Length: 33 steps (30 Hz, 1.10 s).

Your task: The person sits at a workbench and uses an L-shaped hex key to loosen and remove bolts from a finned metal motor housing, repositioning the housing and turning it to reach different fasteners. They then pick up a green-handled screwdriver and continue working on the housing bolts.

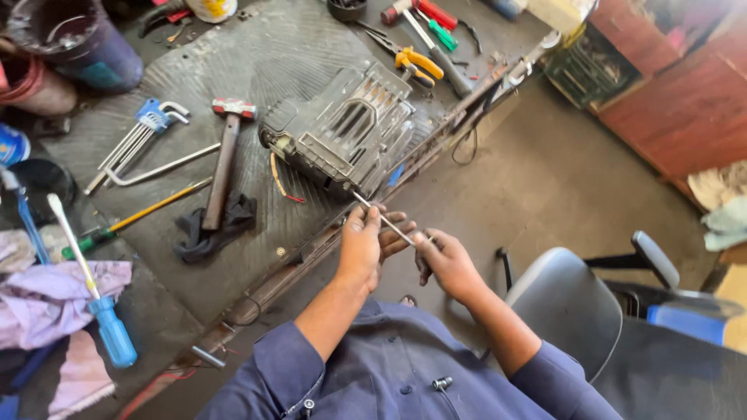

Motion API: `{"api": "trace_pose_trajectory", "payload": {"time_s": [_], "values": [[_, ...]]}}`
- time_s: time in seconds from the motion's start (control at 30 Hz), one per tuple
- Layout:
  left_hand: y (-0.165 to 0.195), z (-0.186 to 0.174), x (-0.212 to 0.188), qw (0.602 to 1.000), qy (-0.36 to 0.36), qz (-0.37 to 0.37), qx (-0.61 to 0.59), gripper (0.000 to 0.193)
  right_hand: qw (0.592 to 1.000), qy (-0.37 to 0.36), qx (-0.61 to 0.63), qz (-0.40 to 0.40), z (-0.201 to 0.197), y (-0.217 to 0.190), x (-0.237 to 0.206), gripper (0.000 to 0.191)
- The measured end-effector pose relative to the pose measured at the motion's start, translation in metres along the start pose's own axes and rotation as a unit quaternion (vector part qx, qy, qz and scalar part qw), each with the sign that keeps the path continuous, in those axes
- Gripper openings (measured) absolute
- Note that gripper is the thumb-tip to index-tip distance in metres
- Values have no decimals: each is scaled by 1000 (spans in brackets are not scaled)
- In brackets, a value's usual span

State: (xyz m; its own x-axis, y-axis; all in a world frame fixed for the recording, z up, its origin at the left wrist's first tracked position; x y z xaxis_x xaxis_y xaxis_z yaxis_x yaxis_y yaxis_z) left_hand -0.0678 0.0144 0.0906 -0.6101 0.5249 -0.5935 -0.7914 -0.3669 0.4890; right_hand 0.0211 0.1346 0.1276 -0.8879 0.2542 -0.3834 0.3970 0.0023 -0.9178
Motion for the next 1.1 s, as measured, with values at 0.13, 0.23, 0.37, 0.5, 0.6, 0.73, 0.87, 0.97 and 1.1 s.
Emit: {"api": "trace_pose_trajectory", "payload": {"time_s": [0.13, 0.23, 0.37, 0.5, 0.6, 0.73, 0.87, 0.97, 1.1], "values": [[-5, -5, 6, 1000, -15, -4, -24, 14, 884, -90, 418, 190, 17, 20, -6, 62], [-12, -8, 9, 999, -27, 6, -22, 15, 777, -182, 576, 176, 14, 20, -11, 55], [-14, -10, 11, 999, -25, 30, -23, 17, 809, -118, 535, 214, 7, 35, -11, 24], [-14, -11, 12, 998, -5, 47, -41, 19, 957, -59, 270, 84, 2, 37, -4, 15], [-19, -14, 8, 997, 16, 64, -44, 24, 997, -3, 6, -74, -11, 25, 0, 16], [-29, -15, 2, 996, 21, 92, 6, 25, 887, 69, -341, -302, -20, 0, -4, 24], [-34, -17, 9, 994, 44, 97, 30, 24, 990, 59, -57, -111, -24, 17, 2, 39], [-34, -15, 14, 991, 31, 129, 33, 23, 971, -71, 226, 46, -16, 31, 3, 30], [-36, -16, 14, 989, 37, 131, 50, 19, 959, -142, 243, 40, -16, 34, 4, 34]]}}
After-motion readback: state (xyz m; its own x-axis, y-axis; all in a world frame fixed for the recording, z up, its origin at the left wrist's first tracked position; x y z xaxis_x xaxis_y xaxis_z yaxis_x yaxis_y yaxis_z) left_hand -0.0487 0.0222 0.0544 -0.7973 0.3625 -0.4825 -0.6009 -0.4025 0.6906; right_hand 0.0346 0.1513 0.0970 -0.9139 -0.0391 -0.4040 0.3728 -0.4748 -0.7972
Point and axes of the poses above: each hand's wrist, its own x-axis towards the middle knuckle, its own z-axis out of the palm, y = z × x, the point moved 4 cm from there along x, towards the middle knuckle, and after that the axes turned 6 degrees about -z, right-handed, at the moved point
